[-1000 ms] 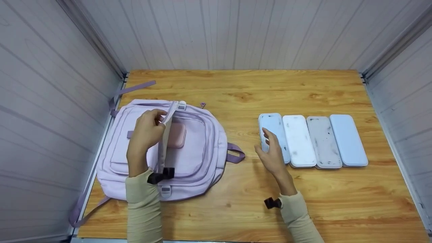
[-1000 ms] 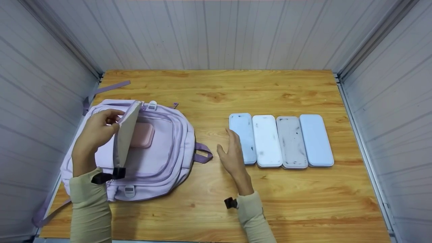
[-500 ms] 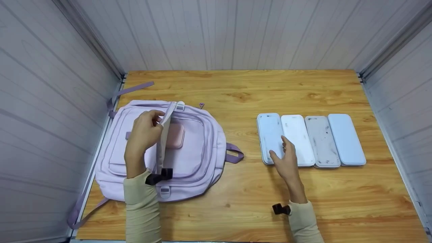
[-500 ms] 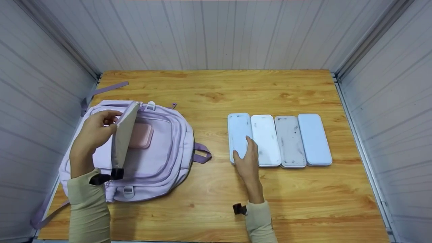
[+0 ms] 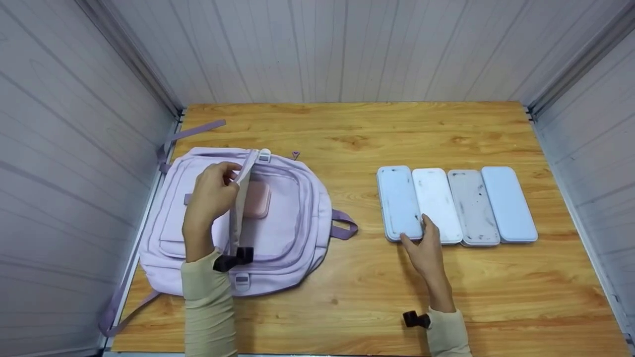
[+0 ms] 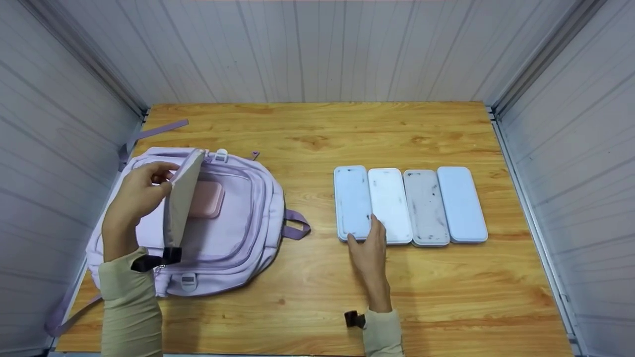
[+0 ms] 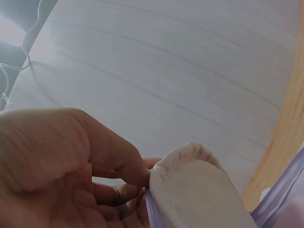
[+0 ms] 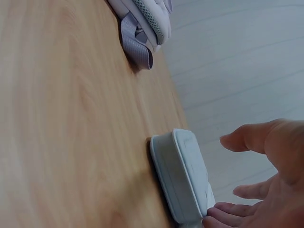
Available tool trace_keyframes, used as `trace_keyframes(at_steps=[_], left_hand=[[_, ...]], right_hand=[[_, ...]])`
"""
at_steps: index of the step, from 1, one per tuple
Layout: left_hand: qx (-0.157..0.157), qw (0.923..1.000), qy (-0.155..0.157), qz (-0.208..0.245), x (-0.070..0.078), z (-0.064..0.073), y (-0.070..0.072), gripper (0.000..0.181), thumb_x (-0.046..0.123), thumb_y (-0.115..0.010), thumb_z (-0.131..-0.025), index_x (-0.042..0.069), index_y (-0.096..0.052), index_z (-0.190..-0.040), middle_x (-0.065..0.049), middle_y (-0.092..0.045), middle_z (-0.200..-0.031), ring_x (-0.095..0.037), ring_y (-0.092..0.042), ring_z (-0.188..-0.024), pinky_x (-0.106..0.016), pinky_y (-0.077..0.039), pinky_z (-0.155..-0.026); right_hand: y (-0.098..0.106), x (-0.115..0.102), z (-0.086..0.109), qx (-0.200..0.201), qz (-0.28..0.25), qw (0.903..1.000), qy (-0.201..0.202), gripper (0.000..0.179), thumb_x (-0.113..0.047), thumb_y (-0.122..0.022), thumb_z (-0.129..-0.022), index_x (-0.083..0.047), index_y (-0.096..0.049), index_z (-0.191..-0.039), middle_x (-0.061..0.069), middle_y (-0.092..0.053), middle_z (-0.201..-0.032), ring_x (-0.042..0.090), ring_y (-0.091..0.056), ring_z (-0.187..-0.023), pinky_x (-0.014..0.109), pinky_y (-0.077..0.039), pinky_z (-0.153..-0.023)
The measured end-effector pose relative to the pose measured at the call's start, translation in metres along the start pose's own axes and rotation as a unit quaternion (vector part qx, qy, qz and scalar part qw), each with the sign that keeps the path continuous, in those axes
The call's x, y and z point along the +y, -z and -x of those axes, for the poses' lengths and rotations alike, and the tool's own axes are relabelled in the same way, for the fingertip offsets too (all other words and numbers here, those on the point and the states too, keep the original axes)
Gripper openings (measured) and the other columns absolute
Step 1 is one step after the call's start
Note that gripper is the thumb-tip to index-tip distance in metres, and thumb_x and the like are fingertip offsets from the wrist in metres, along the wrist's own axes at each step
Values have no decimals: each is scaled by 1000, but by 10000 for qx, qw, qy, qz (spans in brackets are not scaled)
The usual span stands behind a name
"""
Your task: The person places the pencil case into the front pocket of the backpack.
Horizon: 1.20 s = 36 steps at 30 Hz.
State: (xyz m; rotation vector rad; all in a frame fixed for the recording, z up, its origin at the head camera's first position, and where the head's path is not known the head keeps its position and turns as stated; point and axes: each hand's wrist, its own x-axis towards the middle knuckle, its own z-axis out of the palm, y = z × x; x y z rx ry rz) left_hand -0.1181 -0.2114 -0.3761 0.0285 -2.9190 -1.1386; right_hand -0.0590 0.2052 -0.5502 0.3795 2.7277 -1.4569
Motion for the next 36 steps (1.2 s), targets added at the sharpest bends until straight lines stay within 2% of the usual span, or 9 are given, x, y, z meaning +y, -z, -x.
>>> trace_keyframes(at_steps=[10,15,19,23,27,36], left_hand=[[-28,10000,24,-43,0,-1,0,41,-5,-43,-82,-6,-62,-118,-20,-59,-96,-30,-53,-90,-40,-40,-79],[-74,10000,43,-29,1,-1,0,40,-4,-43,-83,-6,-61,-118,-20,-59,-96,-30,-53,-90,-39,-41,-79],[-89,9999,60,-35,1,-1,-1,39,-4,-44,-83,-6,-61,-118,-20,-59,-96,-31,-53,-90,-40,-41,-79],[-78,10000,37,-26,1,-1,-1,40,-4,-43,-83,-6,-61,-118,-20,-59,-97,-31,-53,-91,-41,-42,-80],[-83,10000,23,-7,2,-1,-1,39,-4,-43,-83,-6,-61,-118,-21,-60,-97,-31,-53,-91,-41,-42,-80],[-58,10000,28,35,2,0,-1,40,-4,-43,-82,-6,-62,-118,-20,-60,-97,-30,-53,-90,-40,-42,-79]], right_hand=[[-16,0,9,511,419,9978,9,77,-15,-70,-81,11,-28,-141,33,-35,-139,43,-31,-132,50,-23,-111],[-29,1,6,404,612,9971,197,88,-21,-72,-81,11,-20,-144,34,-29,-143,46,-27,-134,54,-22,-111],[-42,6,3,374,790,9962,-12,99,-30,-73,-81,7,-12,-149,31,-19,-148,45,-20,-138,55,-23,-111],[-53,8,3,585,739,9950,-337,106,-38,-74,-79,-1,-5,-152,29,-10,-151,45,-14,-140,57,-25,-109],[-60,8,2,820,632,9934,-486,110,-43,-73,-79,-5,-2,-153,28,-8,-151,45,-14,-139,58,-27,-106],[-62,9,2,1042,464,9927,-398,103,-41,-72,-81,-6,-8,-153,27,-13,-151,43,-19,-139,55,-28,-107]])
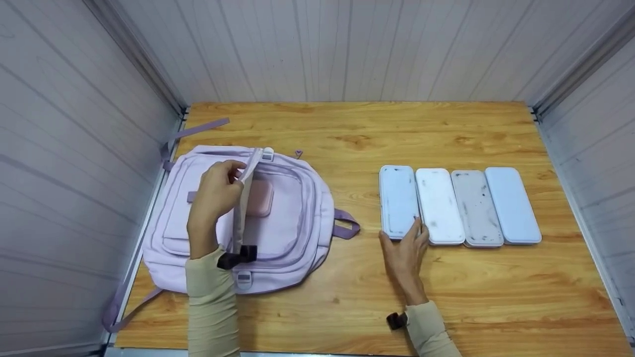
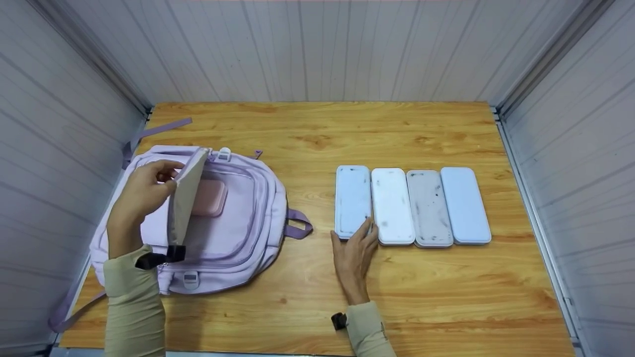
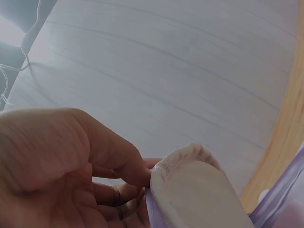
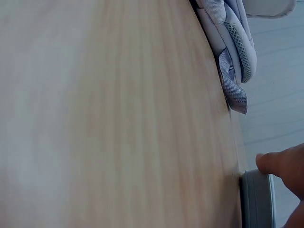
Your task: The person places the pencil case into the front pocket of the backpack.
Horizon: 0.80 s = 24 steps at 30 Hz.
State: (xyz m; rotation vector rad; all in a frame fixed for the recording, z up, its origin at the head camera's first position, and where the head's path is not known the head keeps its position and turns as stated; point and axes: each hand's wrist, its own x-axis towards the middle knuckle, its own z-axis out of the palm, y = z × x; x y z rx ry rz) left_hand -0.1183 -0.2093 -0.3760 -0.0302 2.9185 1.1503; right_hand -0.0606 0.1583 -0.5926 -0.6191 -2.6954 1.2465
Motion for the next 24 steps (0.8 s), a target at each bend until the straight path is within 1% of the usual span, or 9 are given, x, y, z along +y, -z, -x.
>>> trace_keyframes(at_steps=[5,10,13,15,19,24], left_hand=[[8,10000,-12,-40,-1,0,0,40,-4,-43,-82,-6,-62,-117,-20,-60,-96,-30,-53,-89,-39,-41,-79],[17,10000,-57,-79,-3,-1,-1,41,-5,-42,-81,-6,-62,-117,-19,-59,-95,-30,-52,-88,-39,-40,-78],[30,9999,-60,-80,-2,-1,-1,41,-5,-42,-81,-6,-62,-117,-19,-59,-95,-30,-53,-88,-40,-41,-78],[38,9999,-64,-82,-2,-1,-1,41,-5,-42,-81,-6,-62,-117,-20,-59,-95,-30,-53,-88,-40,-41,-77],[51,9999,-56,-74,-1,-1,0,40,-5,-43,-81,-6,-62,-117,-20,-59,-95,-31,-53,-89,-41,-41,-79],[20,10000,-22,-65,0,-1,0,40,-4,-43,-82,-6,-62,-118,-21,-60,-97,-31,-54,-91,-42,-42,-80]], right_hand=[[7,-3,3,256,-445,9985,177,100,-37,-76,-78,-3,-18,-152,25,-21,-150,41,-25,-138,53,-26,-110],[14,-3,4,473,-831,9947,382,97,-35,-80,-75,-2,-28,-149,22,-28,-149,40,-29,-137,53,-27,-110],[17,-2,3,513,-913,9935,440,95,-36,-80,-74,-4,-30,-149,19,-28,-150,39,-30,-137,54,-29,-109],[19,-1,2,572,-966,9921,554,95,-34,-80,-74,-3,-31,-148,19,-29,-150,39,-30,-137,54,-29,-108],[22,-2,-1,687,-1099,9884,787,95,-29,-83,-72,1,-32,-146,21,-31,-148,39,-31,-136,53,-29,-109],[27,-5,-4,819,-1311,9821,1074,95,-22,-85,-69,4,-34,-145,23,-32,-147,39,-30,-137,51,-25,-111]])
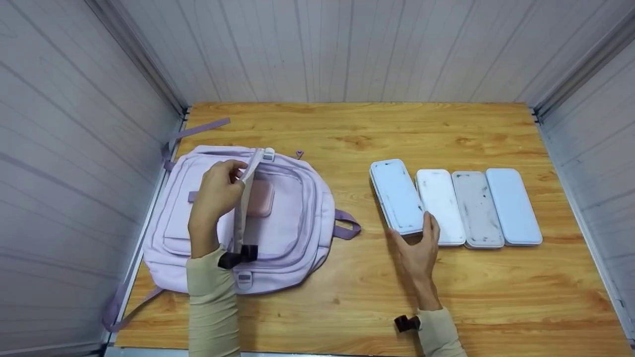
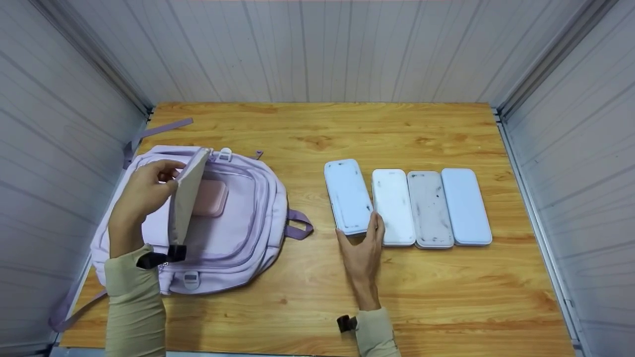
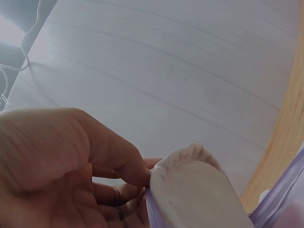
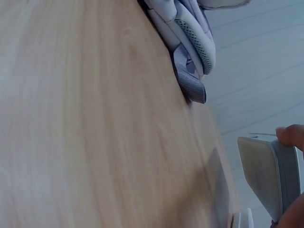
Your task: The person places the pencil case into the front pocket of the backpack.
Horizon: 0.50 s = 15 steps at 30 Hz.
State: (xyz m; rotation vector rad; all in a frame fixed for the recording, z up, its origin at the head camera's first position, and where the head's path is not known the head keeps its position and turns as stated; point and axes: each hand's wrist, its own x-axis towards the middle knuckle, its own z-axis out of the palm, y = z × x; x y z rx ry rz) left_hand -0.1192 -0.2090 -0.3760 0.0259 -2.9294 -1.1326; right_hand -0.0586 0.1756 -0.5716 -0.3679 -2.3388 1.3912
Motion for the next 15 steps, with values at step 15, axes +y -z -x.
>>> trace_keyframes(at_steps=[15], left_hand=[[-63,10000,-5,-55,1,-1,0,41,-4,-43,-81,-6,-63,-117,-19,-61,-95,-29,-53,-88,-39,-41,-78]], right_hand=[[2,-20,1,-163,-268,9954,902,92,-13,-85,-68,6,-35,-143,26,-33,-145,37,-31,-136,52,-27,-109]])
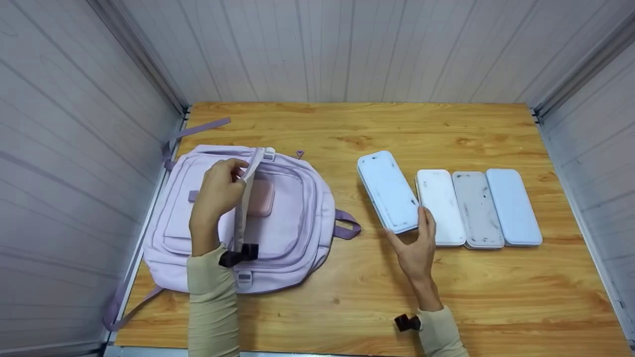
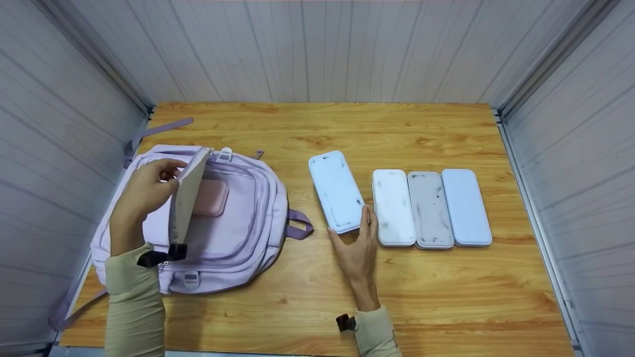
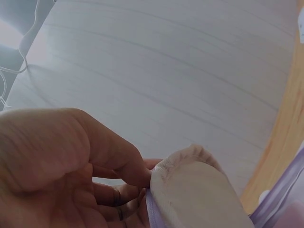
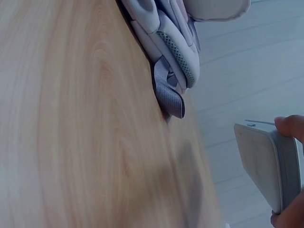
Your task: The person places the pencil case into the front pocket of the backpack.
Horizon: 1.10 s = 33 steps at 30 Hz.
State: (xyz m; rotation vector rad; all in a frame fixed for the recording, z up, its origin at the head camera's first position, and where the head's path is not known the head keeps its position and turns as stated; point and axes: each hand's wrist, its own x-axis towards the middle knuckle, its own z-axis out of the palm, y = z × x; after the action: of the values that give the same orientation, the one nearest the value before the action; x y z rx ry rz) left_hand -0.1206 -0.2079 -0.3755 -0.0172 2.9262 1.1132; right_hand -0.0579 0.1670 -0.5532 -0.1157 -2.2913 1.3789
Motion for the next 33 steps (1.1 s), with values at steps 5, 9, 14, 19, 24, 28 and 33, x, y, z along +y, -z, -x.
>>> trace_keyframes(at_steps=[5,9,14,19,24,28,33], left_hand=[[-27,10000,11,-5,0,-1,0,41,-3,-43,-81,-5,-62,-117,-19,-61,-96,-28,-54,-87,-38,-42,-78],[-35,10000,12,-21,1,-1,-1,41,-3,-43,-80,-6,-62,-117,-19,-61,-96,-28,-53,-88,-38,-41,-79],[-29,10000,22,-21,1,-1,-1,41,-3,-43,-80,-6,-63,-116,-19,-61,-96,-29,-54,-87,-38,-42,-78],[-28,10000,26,19,2,-1,-1,41,-4,-43,-81,-6,-62,-116,-19,-61,-96,-29,-54,-88,-39,-42,-78],[-49,10000,30,50,2,-2,-1,40,-4,-43,-81,-6,-62,-116,-19,-61,-96,-28,-54,-87,-38,-42,-78],[-69,10000,51,36,1,-1,-1,41,-3,-43,-80,-5,-63,-116,-18,-62,-96,-28,-54,-87,-37,-42,-77],[-66,10000,40,29,2,-1,-1,41,-3,-43,-80,-5,-63,-116,-18,-62,-96,-28,-54,-87,-37,-42,-77]], right_hand=[[-3,-8,1,-272,-60,9990,340,93,-12,-85,-68,2,-35,-145,24,-33,-146,37,-32,-136,44,-28,-108],[-5,-13,4,-494,-70,9971,567,94,-14,-86,-68,0,-36,-146,23,-36,-145,35,-35,-135,26,-26,-109],[-10,-16,7,-756,-165,9942,746,94,-18,-87,-67,-2,-37,-145,23,-37,-146,36,-36,-135,13,-22,-107],[-15,-20,10,-995,-225,9904,934,95,-18,-87,-66,-2,-38,-145,22,-37,-146,37,-36,-134,12,-22,-108],[-18,-25,14,-1261,-270,9850,1149,95,-19,-88,-65,-1,-39,-144,24,-38,-145,37,-38,-133,13,-23,-109],[-21,-28,18,-1535,-418,9787,1299,94,-18,-88,-64,0,-39,-144,22,-39,-144,37,-39,-132,12,-23,-109],[-25,-30,21,-1888,-538,9686,1525,96,-15,-90,-60,4,-42,-141,25,-41,-143,40,-39,-132,14,-23,-110]])
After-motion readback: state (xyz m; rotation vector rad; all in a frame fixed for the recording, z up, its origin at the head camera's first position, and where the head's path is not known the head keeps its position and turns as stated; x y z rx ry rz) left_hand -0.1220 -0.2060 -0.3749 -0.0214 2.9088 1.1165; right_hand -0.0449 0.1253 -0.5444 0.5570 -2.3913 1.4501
